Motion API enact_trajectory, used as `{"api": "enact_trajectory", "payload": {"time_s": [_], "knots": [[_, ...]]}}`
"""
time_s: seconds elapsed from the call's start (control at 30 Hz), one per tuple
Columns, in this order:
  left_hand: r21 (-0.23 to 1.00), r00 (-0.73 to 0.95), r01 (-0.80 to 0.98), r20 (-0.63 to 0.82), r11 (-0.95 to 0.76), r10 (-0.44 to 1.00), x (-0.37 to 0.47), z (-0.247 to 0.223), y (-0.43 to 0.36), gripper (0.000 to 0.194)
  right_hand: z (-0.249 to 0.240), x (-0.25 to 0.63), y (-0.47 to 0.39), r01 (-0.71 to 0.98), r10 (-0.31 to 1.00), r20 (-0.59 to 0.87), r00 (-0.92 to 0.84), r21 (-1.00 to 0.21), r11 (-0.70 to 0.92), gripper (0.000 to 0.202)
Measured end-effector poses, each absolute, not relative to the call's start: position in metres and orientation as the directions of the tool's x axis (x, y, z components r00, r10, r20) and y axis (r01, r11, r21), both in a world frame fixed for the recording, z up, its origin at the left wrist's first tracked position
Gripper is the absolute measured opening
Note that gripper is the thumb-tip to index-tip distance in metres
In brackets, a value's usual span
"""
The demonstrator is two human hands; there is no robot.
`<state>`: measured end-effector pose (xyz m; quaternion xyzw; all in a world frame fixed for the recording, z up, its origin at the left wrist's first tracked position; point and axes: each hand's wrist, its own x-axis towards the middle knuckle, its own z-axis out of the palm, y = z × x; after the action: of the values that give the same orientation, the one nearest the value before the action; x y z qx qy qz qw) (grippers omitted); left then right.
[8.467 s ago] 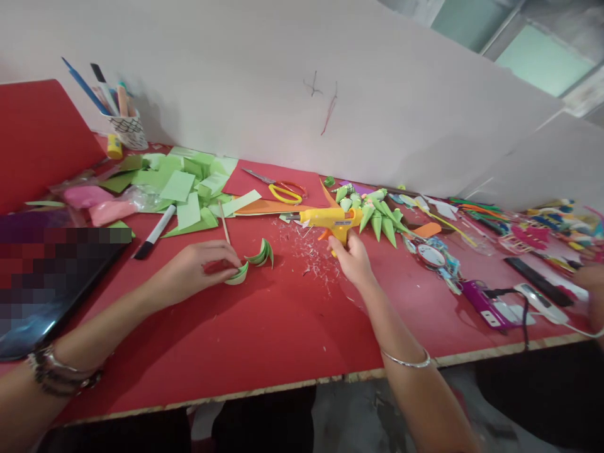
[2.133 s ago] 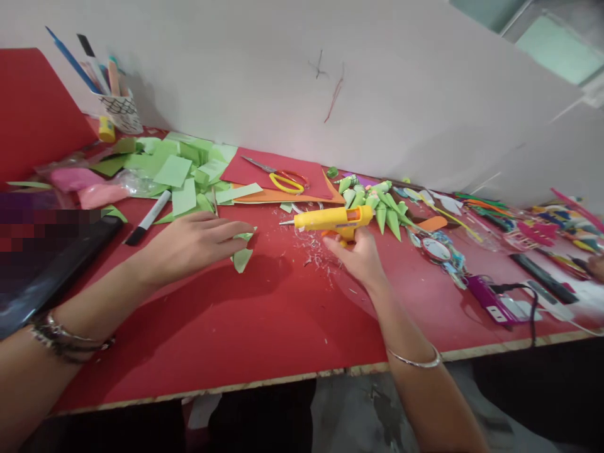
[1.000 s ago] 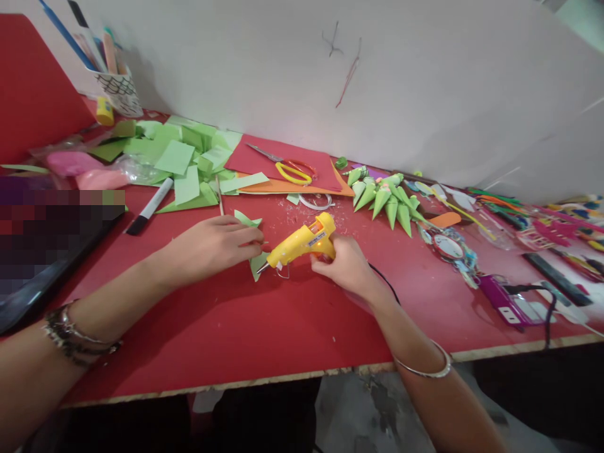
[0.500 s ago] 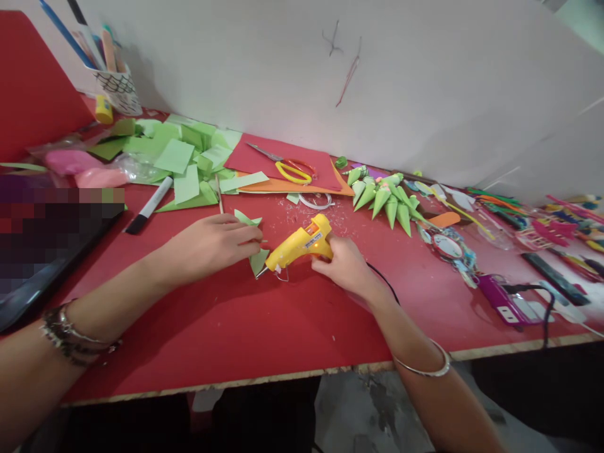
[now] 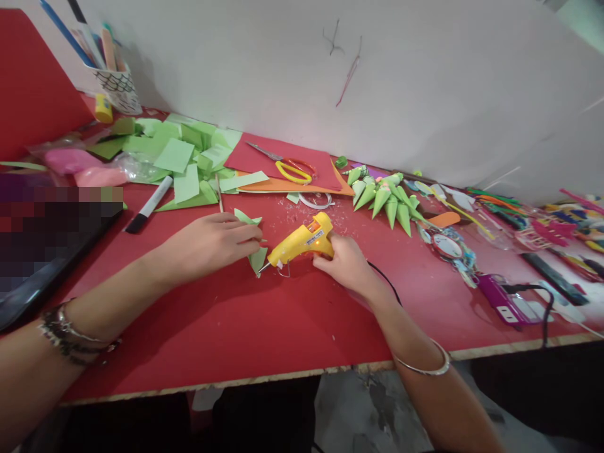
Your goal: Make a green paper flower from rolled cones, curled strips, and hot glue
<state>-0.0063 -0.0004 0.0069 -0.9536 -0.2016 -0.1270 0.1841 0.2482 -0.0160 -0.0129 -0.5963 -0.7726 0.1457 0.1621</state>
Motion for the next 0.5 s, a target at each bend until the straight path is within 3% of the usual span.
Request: {"api": "enact_trajectory", "payload": {"time_s": [0.5], "knots": [[-0.29,0.884,0.434,0.317,-0.853,0.342,-0.007,0.0085,-0.0009,0.03,-0.0156,0.2516,-0.0119,0.888,0.97,0.098,-0.223,-0.39,0.244,0.013]]}}
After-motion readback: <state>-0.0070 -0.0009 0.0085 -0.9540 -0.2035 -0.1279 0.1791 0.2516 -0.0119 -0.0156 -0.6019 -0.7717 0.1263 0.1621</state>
